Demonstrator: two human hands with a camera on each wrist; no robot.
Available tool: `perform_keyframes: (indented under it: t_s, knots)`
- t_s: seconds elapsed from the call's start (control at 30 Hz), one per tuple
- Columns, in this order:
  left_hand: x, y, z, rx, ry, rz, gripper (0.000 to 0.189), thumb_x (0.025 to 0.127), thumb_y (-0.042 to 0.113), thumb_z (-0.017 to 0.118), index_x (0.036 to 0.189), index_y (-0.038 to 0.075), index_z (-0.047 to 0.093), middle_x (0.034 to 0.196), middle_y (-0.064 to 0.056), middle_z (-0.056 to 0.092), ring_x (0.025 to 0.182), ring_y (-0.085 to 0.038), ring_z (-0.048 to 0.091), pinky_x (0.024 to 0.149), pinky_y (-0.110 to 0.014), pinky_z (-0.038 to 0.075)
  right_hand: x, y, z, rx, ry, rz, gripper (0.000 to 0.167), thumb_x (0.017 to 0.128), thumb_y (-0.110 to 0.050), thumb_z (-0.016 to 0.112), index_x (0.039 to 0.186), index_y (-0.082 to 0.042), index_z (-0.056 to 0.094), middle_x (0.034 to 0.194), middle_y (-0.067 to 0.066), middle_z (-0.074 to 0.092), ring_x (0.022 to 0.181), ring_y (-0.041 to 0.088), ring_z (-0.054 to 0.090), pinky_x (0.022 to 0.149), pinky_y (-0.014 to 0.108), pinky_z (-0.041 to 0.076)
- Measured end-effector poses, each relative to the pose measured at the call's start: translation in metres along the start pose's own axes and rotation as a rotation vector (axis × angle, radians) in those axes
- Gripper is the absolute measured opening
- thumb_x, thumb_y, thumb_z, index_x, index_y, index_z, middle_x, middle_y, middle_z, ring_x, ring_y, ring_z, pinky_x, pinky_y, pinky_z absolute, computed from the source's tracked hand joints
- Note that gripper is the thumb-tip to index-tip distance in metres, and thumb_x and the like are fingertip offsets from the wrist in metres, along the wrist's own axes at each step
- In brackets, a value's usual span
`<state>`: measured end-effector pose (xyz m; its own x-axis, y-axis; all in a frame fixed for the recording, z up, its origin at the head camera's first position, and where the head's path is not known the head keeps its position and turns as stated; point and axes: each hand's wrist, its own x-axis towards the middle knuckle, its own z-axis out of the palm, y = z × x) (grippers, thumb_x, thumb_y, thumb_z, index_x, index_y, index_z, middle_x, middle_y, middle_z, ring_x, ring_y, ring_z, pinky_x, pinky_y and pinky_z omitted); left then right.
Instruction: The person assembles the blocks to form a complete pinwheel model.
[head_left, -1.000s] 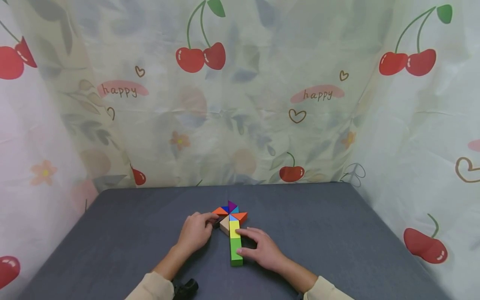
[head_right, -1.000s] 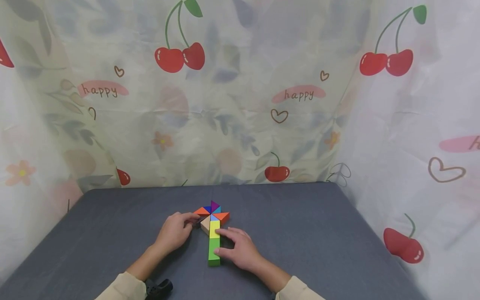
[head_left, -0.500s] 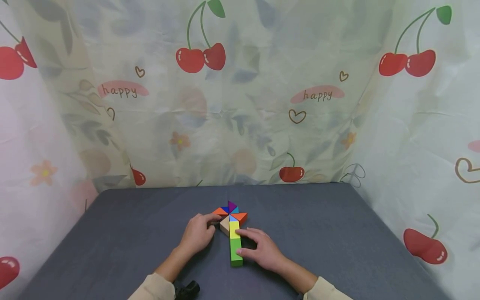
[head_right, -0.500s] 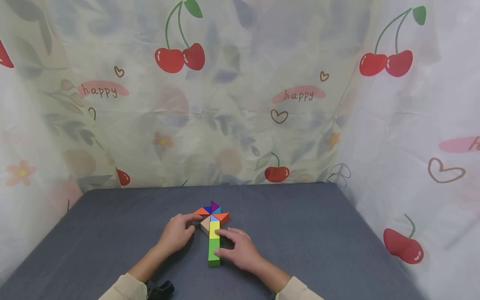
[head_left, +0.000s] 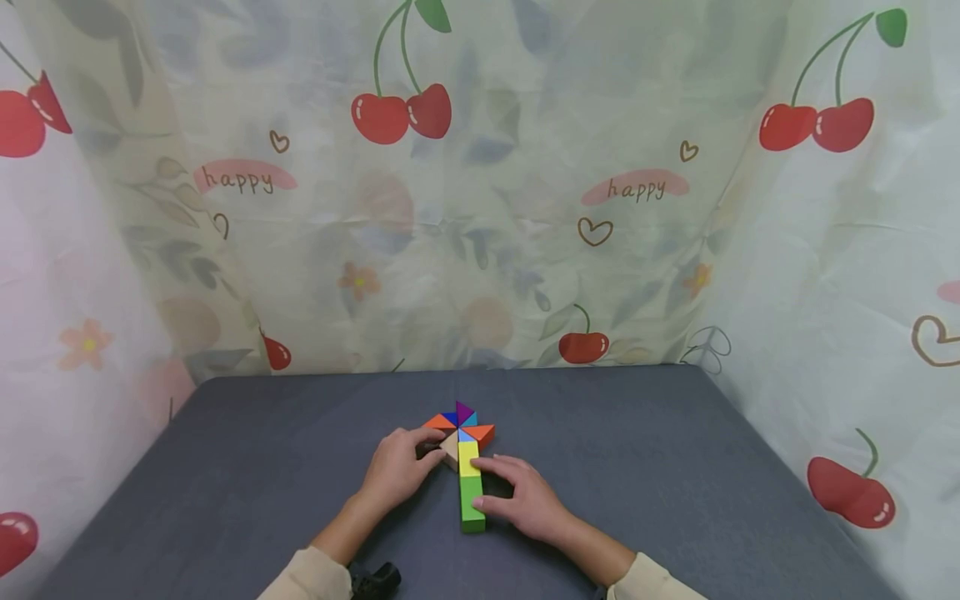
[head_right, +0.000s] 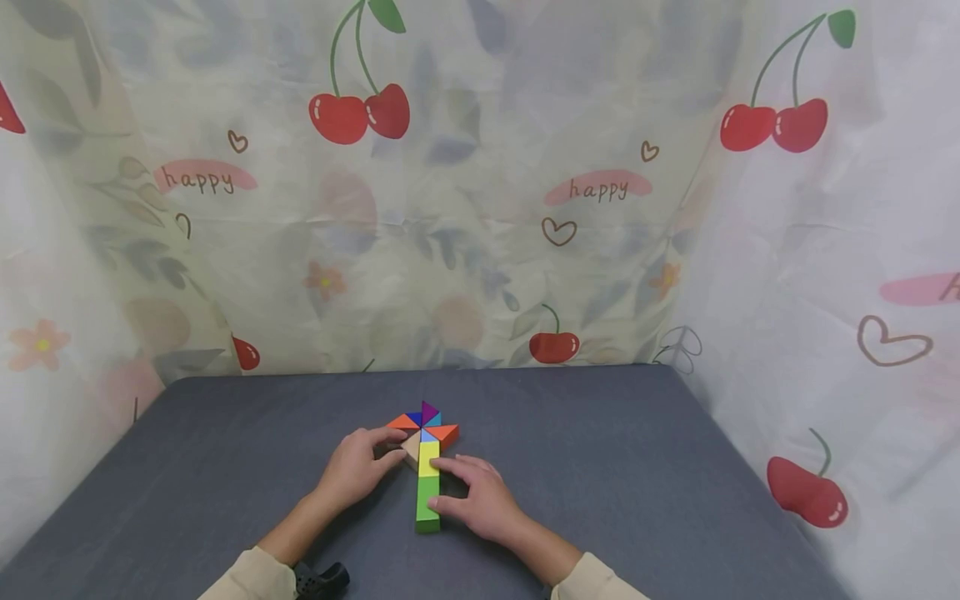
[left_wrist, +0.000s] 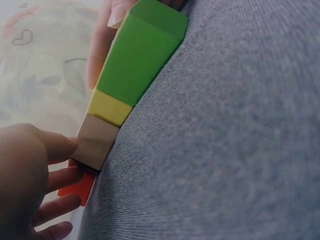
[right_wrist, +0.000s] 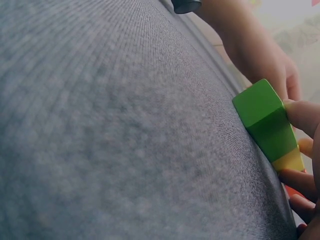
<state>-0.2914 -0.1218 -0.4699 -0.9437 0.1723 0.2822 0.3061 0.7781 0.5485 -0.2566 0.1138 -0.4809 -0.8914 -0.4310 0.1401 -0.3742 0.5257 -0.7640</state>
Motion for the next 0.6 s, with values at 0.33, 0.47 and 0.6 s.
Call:
perform_keyframes:
  t_s: [0.33,0.47,0.6]
  knots:
    - [-0.0010,-0.0004,0.0023,0.162,0.058,0.127,0.029,0.084,0.037,0.077,0.110,0.024,0.075,0.101,0.007,0.070,0.082,-0.013,0.052,0.079,-0.038,0.042,-0.0010,0.0010,0.0009,-0.003,0.013,-0.032,0.054,0.086,-0.046,0.071,0.134,-0.024,0.061,0.137,0.005,0.054,0.131,0.033,0.042,0.102,0.061,0.032]
    - [-0.0015,-0.0007,0.0030,0.188,0.081,0.152,0.029,0.083,0.037,0.077,0.109,0.024,0.075,0.099,0.007,0.070,0.079,-0.012,0.051,0.076,-0.036,0.041,-0.0011,0.0014,0.0008,-0.005,0.014,-0.028,0.055,0.085,-0.048,0.071,0.134,-0.024,0.061,0.137,0.005,0.054,0.131,0.032,0.042,0.102,0.060,0.032]
    - [-0.0016,-0.0009,0.0030,0.189,0.096,0.160,0.027,0.083,0.036,0.078,0.107,0.025,0.075,0.097,0.008,0.070,0.077,-0.011,0.050,0.074,-0.034,0.040,-0.0004,0.0032,0.0013,-0.007,0.016,-0.020,0.056,0.085,-0.048,0.072,0.134,-0.025,0.060,0.137,0.004,0.054,0.132,0.031,0.042,0.103,0.059,0.032]
